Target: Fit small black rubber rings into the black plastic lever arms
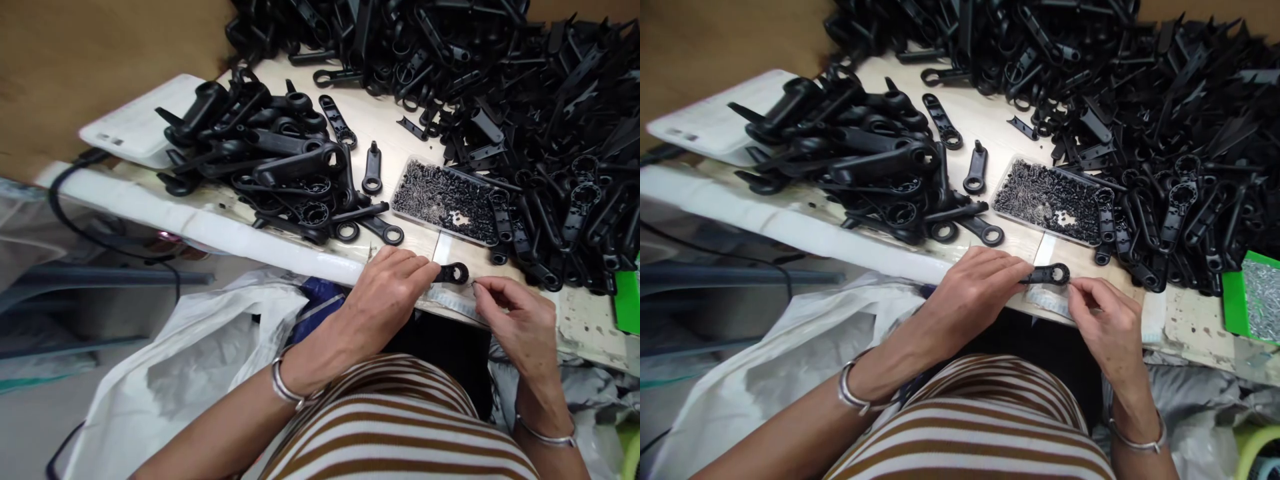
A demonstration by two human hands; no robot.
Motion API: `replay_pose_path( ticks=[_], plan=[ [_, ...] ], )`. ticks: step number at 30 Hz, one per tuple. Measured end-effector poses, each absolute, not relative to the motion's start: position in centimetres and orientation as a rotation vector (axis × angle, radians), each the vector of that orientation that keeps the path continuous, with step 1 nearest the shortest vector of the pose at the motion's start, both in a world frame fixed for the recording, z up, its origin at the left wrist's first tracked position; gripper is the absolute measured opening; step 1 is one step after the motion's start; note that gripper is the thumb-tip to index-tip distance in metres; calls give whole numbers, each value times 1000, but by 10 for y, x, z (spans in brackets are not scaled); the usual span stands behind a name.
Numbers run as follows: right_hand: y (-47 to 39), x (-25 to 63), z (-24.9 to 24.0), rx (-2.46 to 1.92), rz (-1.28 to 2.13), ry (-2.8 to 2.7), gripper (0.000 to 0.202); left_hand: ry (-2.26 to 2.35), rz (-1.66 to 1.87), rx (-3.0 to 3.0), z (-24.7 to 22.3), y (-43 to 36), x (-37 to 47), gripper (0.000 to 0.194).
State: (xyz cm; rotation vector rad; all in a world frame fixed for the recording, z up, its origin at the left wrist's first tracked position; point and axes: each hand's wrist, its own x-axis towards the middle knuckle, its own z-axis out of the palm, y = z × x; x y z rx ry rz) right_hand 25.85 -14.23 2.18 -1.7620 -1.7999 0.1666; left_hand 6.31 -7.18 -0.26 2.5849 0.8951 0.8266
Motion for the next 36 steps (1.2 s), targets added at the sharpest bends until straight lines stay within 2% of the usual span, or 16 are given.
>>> replay_pose_path(
  ticks=[5, 19, 22, 28, 36],
  plan=[
    [-138, 250, 18, -1726, 66, -1952, 11, 912, 927, 2541, -7, -76, 66, 10],
    [-135, 230, 22, -1794, -162, -2222, 17, 888, 891, 2458, -8, -78, 65, 10],
    [-135, 227, 25, -1884, -89, -2186, 19, 894, 900, 2432, -9, -79, 66, 10],
    [-129, 242, 34, -1954, 379, -1954, 20, 896, 880, 2413, -10, -79, 66, 10],
    [-123, 236, 40, -1978, 287, -2028, 23, 881, 839, 2396, -9, -78, 64, 11]
  ],
)
